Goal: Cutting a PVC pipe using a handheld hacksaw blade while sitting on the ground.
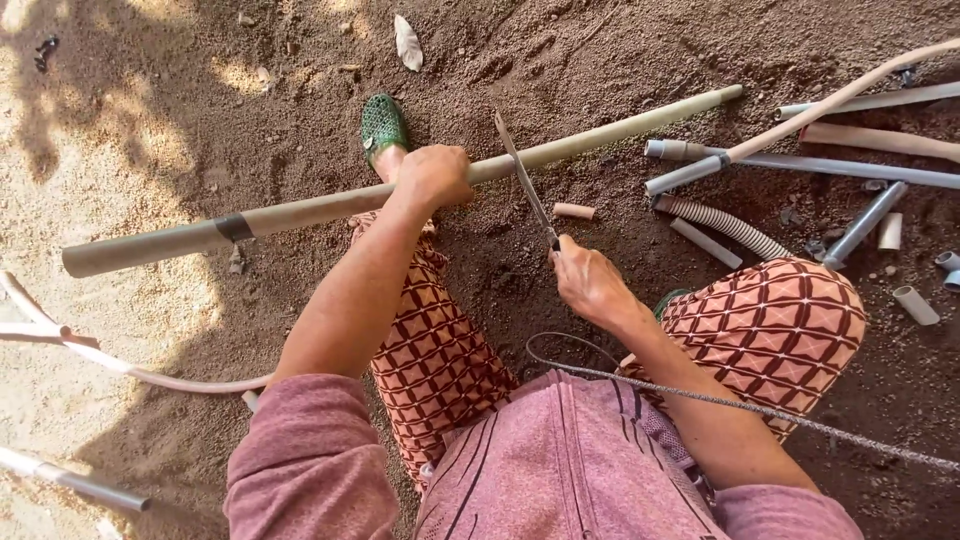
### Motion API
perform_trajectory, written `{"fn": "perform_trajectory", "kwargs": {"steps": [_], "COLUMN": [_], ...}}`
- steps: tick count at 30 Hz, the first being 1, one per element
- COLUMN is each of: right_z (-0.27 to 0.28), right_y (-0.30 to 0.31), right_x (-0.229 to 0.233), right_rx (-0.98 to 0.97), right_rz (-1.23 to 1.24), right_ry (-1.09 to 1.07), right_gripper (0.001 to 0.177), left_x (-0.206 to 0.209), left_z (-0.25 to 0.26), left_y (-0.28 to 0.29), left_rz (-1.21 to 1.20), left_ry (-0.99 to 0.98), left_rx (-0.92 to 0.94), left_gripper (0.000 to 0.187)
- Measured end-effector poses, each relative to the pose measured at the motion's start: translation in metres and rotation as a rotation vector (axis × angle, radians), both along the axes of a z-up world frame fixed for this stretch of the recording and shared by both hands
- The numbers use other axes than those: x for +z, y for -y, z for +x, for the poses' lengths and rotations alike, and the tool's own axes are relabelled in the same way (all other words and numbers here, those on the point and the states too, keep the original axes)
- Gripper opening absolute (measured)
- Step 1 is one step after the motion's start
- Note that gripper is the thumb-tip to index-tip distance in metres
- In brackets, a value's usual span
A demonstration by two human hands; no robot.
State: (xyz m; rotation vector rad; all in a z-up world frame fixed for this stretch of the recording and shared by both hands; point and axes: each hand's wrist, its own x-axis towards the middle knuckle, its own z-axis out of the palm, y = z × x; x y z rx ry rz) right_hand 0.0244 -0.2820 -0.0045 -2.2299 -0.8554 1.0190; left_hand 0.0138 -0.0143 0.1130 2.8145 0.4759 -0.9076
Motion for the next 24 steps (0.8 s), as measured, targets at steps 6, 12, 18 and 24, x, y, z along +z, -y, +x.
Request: {"fn": "perform_trajectory", "kwargs": {"steps": [6, 12, 18, 24], "right_z": [0.018, 0.011, 0.026, 0.030], "right_y": [-0.021, -0.002, -0.020, -0.010], "right_x": [-0.051, -0.037, -0.052, -0.059], "right_rx": [-0.069, -0.085, -0.126, -0.139], "right_rz": [0.117, 0.152, 0.207, 0.230], "right_ry": [-0.033, 0.015, 0.054, 0.095], "right_gripper": [0.038, 0.036, 0.036, 0.036], "left_x": [-0.104, -0.098, -0.119, -0.111], "left_z": [0.007, 0.003, 0.010, -0.006], "left_y": [-0.024, -0.021, -0.007, 0.015], "left_rz": [0.081, -0.020, 0.050, -0.037], "left_ry": [0.098, 0.050, 0.106, 0.102], "left_rx": [-0.057, -0.065, -0.080, 0.005], "left_gripper": [0.016, 0.022, 0.020, 0.029]}}
